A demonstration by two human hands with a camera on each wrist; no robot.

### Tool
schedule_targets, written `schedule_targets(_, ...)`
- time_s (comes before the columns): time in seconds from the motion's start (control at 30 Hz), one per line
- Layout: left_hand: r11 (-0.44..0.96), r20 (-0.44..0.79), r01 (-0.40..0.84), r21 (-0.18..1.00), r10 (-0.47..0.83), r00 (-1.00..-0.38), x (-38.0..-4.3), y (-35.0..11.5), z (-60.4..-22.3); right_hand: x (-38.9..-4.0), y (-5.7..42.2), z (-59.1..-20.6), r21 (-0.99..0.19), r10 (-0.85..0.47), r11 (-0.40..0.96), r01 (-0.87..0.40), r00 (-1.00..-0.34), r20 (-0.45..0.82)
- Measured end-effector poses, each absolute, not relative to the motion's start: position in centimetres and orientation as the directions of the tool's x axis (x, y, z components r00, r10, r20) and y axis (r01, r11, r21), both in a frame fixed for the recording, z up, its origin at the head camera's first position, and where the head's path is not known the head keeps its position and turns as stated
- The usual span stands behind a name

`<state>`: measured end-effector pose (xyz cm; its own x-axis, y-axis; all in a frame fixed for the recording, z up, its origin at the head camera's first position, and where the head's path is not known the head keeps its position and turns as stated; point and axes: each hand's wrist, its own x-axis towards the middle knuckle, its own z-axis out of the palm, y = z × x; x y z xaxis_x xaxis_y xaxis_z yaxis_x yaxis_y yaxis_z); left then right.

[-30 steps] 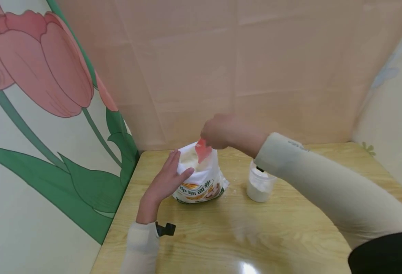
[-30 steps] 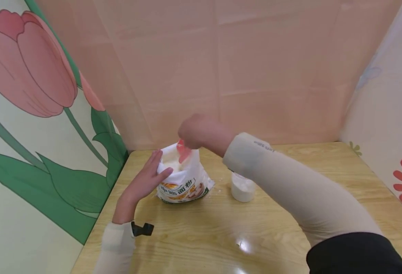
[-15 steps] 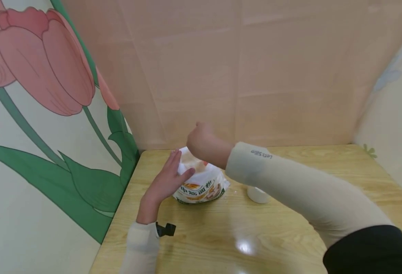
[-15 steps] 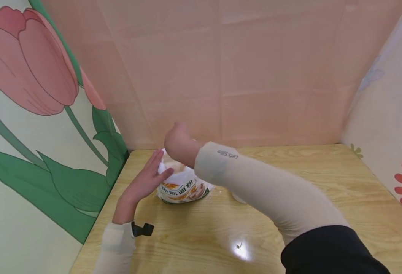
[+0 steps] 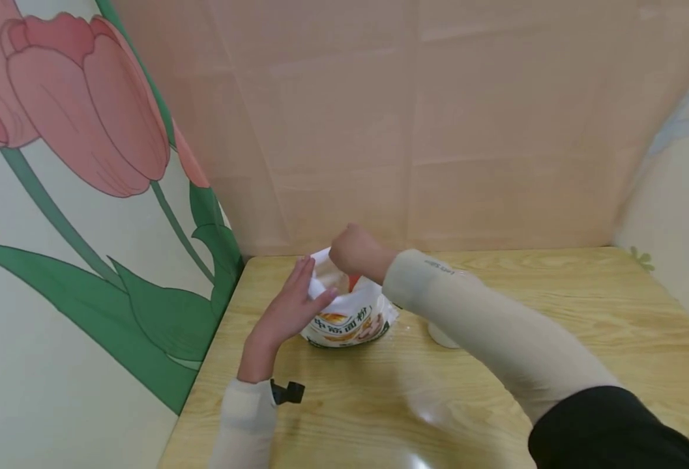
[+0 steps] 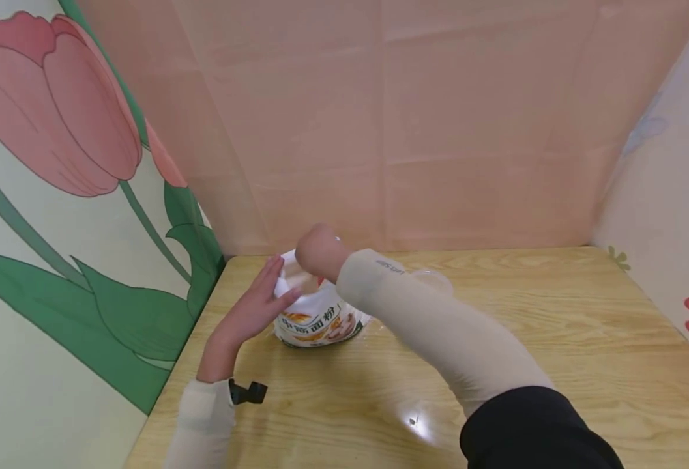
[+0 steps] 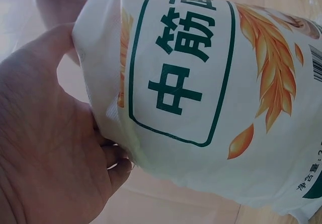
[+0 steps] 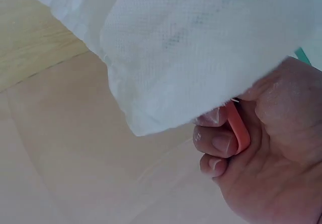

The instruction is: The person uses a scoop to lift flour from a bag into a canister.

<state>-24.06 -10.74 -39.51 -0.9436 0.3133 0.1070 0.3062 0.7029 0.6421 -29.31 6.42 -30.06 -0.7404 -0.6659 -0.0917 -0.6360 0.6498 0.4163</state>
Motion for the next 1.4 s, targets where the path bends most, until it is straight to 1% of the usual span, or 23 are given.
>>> schedule_targets(0.07,0.701,0.107,0.308,0.644,0.316,-0.943,-24.1,-10.6,-39.5,-29.4,6.8,-29.8,0.37,-0.655,0.667,-0.647,-0.745,-0.122)
schedule_targets(0.23,0.705,0.099,0.3,0.643,0.312,-0.945,-24.2,-10.6,-39.5,-30.3,7.4,-29.3,0.261,-0.577,0.732,-0.63,-0.776,-0.257)
schedule_targets(0.3,0.713,0.094,0.296,0.636,0.31,-0.946,-24.2,-10.6,-39.5,-30.8,7.8,-29.4,0.224,-0.57,0.739,-0.636,-0.767,-0.295)
schedule_targets(0.37,0.721,0.089,0.294,0.627,0.309,-0.947,-24.2,-10.6,-39.6,-31.3,8.4,-29.7,0.174,-0.6,0.729,-0.662,-0.74,-0.303)
schedule_targets(0.47,0.733,0.083,0.29,0.615,0.306,-0.948,-24.1,-10.7,-39.7,-31.6,9.6,-30.1,0.063,-0.678,0.698,-0.714,-0.686,-0.263)
schedule_targets(0.57,0.736,0.077,0.285,0.615,0.303,-0.95,-24.0,-10.8,-39.8,-31.4,10.9,-30.5,-0.059,-0.736,0.671,-0.739,-0.653,-0.178)
schedule_targets(0.63,0.733,0.079,0.287,0.617,0.305,-0.949,-24.0,-10.8,-39.8,-31.0,11.8,-30.7,-0.13,-0.748,0.664,-0.737,-0.652,-0.122)
schedule_targets(0.73,0.727,0.086,0.291,0.622,0.306,-0.948,-24.0,-10.8,-40.0,-30.1,13.1,-31.2,-0.196,-0.749,0.654,-0.73,-0.661,-0.038)
schedule_targets(0.87,0.724,0.091,0.289,0.627,0.301,-0.949,-24.0,-10.8,-40.0,-29.1,14.4,-32.0,-0.271,-0.716,0.66,-0.7,-0.696,0.055)
schedule_targets(1.07,0.725,0.097,0.296,0.623,0.303,-0.948,-24.0,-10.8,-39.9,-27.7,15.6,-33.1,-0.387,-0.611,0.683,-0.62,-0.775,0.162)
schedule_targets(1.4,0.727,0.104,0.301,0.617,0.304,-0.947,-24.1,-11.0,-40.1,-25.7,17.7,-32.9,-0.503,-0.459,0.7,-0.507,-0.859,0.227)
